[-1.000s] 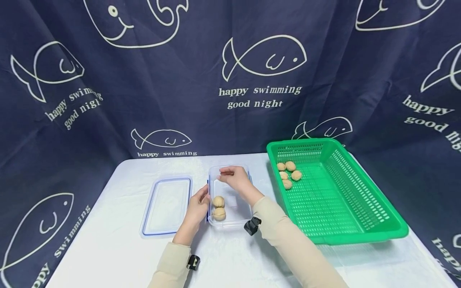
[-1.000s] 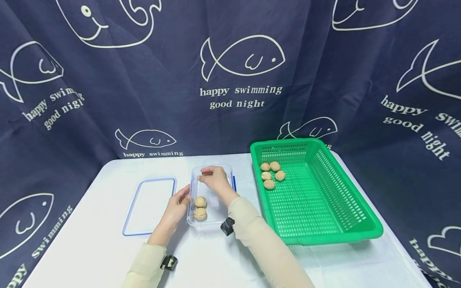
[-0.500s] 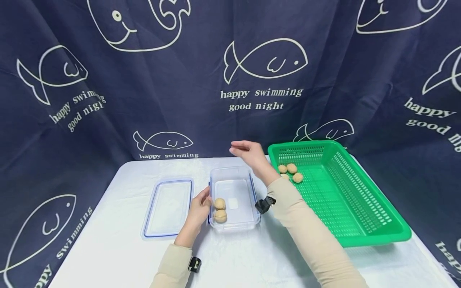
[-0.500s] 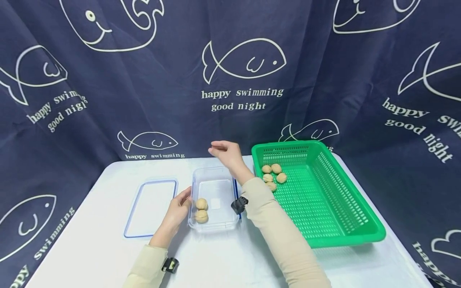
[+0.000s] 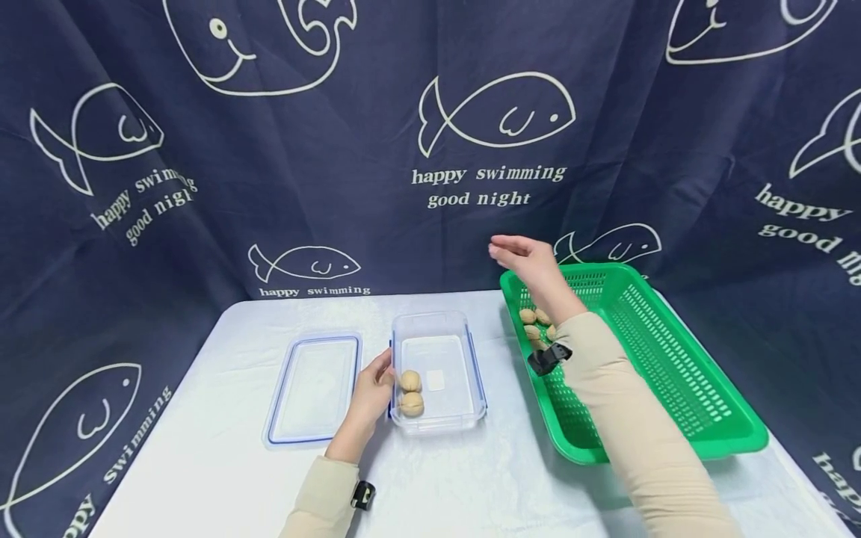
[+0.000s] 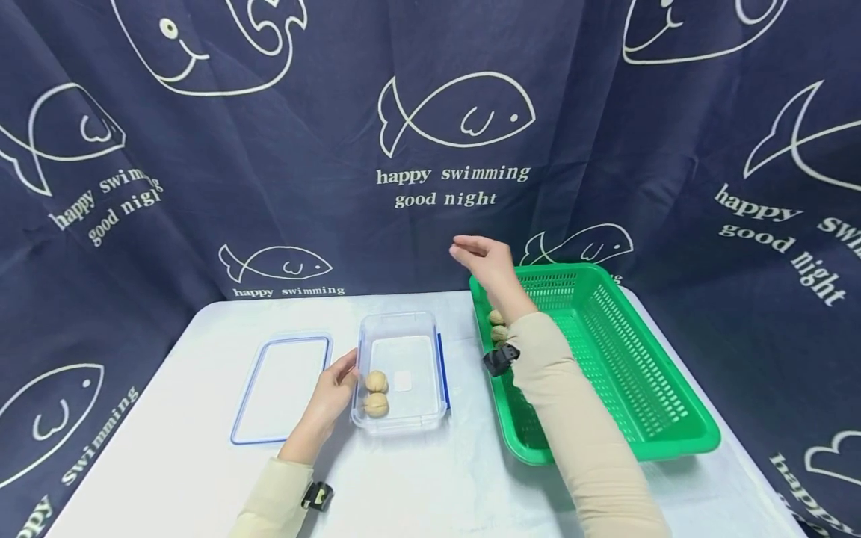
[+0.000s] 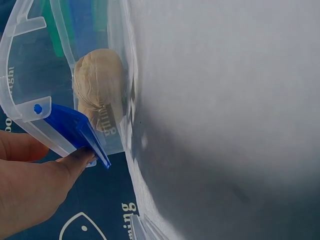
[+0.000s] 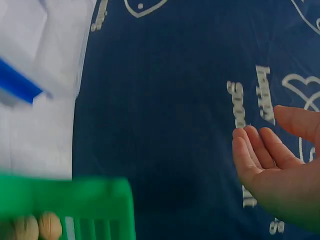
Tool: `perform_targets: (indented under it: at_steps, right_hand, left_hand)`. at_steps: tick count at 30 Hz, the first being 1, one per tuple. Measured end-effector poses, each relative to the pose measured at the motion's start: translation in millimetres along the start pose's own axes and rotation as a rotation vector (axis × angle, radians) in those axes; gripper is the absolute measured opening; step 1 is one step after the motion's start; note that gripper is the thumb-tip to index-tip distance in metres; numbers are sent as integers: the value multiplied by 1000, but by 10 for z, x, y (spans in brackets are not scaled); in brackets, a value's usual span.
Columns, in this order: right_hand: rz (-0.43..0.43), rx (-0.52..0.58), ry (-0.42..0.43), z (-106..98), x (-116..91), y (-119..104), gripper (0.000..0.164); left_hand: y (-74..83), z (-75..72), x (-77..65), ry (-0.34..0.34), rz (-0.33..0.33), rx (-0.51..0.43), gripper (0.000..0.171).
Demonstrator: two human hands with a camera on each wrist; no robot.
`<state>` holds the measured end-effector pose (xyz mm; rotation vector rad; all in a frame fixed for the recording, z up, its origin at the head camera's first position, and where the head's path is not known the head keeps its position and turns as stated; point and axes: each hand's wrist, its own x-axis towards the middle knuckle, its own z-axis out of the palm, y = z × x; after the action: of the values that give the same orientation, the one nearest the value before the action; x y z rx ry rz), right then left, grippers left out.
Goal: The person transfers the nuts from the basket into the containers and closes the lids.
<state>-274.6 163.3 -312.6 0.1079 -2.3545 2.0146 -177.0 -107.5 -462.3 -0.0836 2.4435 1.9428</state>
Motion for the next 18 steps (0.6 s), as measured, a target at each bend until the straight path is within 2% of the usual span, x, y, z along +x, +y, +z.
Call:
perform_targets:
  at_steps: [4,8,18]
  right_hand:
    - [-5,-8,30,-240,11,88,46]
    - [31,6,57,-440,7,213,48]
    - [96,63,132,-768,41,592,51]
  left_hand:
    - [-5,16,0,-9,-1,0,45]
    - [-9,15,6,-5,-11,3,45]
    - [7,-12,26,-5,-23,13,45]
